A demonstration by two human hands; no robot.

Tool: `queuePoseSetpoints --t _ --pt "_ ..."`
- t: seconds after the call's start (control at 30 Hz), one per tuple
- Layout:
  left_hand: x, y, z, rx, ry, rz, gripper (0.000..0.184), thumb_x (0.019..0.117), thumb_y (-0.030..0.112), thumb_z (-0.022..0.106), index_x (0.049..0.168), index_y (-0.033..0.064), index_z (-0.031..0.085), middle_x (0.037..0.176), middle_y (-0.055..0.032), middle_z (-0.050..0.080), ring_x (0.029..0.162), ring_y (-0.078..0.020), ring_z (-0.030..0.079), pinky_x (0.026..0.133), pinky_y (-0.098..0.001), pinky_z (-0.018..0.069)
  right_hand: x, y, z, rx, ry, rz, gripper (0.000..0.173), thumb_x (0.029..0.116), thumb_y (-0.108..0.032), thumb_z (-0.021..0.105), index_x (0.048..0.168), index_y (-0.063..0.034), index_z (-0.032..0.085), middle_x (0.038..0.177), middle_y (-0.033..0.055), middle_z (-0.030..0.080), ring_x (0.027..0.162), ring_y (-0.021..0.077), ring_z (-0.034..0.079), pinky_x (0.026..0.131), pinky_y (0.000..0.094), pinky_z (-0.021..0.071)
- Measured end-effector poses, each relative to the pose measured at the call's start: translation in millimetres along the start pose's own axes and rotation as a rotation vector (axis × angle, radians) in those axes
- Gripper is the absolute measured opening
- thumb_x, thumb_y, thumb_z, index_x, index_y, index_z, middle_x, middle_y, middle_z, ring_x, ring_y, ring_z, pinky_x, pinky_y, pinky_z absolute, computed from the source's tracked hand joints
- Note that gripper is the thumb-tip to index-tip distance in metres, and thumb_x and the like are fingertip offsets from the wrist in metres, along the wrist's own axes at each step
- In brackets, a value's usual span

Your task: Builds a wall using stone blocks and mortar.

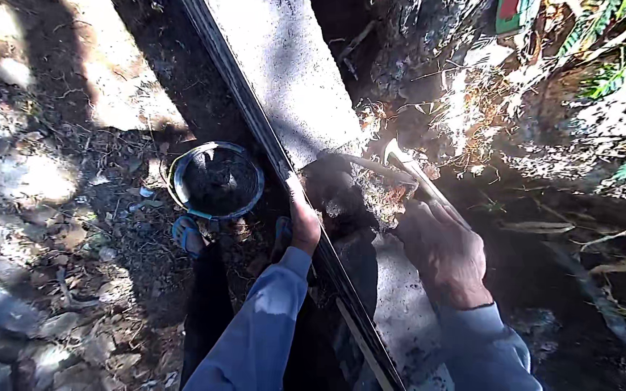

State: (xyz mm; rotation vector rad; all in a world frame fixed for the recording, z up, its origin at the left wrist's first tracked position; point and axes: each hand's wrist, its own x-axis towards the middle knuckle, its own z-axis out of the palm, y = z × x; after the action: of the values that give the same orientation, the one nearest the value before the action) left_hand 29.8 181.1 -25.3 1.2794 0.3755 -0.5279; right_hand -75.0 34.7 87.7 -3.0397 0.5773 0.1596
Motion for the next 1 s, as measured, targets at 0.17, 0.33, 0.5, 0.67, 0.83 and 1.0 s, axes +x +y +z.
queuePoseSetpoints --t 0.17,0.33,0.5,0.67,0.83,1.0 --pt "2 -7 0 0.056 0.001 -0.017 0.079 0.1036 0.065 0.016 0.162 0.0131 0.027 0.164 -0.0091 0.034 0.151 -0.0167 0.032 0.122 -0.042 0.0308 16 -8 20 -0.006 -0.115 -0.037 0.032 0.101 -0.029 0.051 0.107 -0.0064 0.073 0.094 0.0141 0.069 0.082 0.0351 0.071 0.057 0.0497 0.0558" --pt "2 -2 0 0.02 -0.011 0.016 0.077 0.1057 0.062 0.013 0.162 0.0106 0.023 0.165 -0.0096 0.03 0.151 -0.0143 0.029 0.124 -0.0377 0.0262 -2 30 -1 0.09 -0.05 -0.158 0.036 0.1033 -0.035 0.049 0.102 -0.0086 0.074 0.087 0.0105 0.069 0.08 0.031 0.069 0.059 0.0468 0.0532" --pt "1 0 2 -0.026 -0.01 0.026 0.072 0.108 0.054 0.012 0.163 0.0073 0.018 0.167 -0.0107 0.025 0.153 -0.014 0.025 0.125 -0.0348 0.0231 58 43 38 0.088 -0.2 -0.396 0.037 0.1025 -0.032 0.051 0.117 -0.0057 0.073 0.114 0.017 0.072 0.108 0.0373 0.07 0.085 0.0557 0.0575" --pt "1 3 -1 -0.038 -0.012 0.017 0.073 0.1075 0.056 0.013 0.162 0.0089 0.02 0.165 -0.0093 0.028 0.151 -0.0126 0.028 0.124 -0.0345 0.0251 61 67 27 0.088 -0.097 -0.51 0.041 0.0979 -0.038 0.051 0.11 -0.0061 0.075 0.106 0.0158 0.073 0.098 0.0355 0.071 0.078 0.0519 0.0579" --pt "0 4 3 -0.075 -0.017 0.017 0.07 0.1082 0.054 0.012 0.162 0.0105 0.021 0.164 -0.0073 0.032 0.149 -0.0114 0.031 0.123 -0.034 0.0283 103 72 42 0.057 -0.161 -0.546 0.045 0.1014 -0.038 0.046 0.111 -0.0039 0.074 0.111 0.0184 0.074 0.101 0.038 0.073 0.078 0.056 0.0582" --pt "1 1 1 -0.089 -0.027 0.005 0.069 0.1084 0.054 0.013 0.162 0.0127 0.021 0.165 -0.0059 0.03 0.151 -0.012 0.029 0.124 -0.0359 0.026 101 64 43 0.039 -0.118 -0.517 0.042 0.1026 -0.038 0.047 0.109 -0.0054 0.073 0.106 0.017 0.073 0.098 0.0386 0.072 0.073 0.0556 0.0574"
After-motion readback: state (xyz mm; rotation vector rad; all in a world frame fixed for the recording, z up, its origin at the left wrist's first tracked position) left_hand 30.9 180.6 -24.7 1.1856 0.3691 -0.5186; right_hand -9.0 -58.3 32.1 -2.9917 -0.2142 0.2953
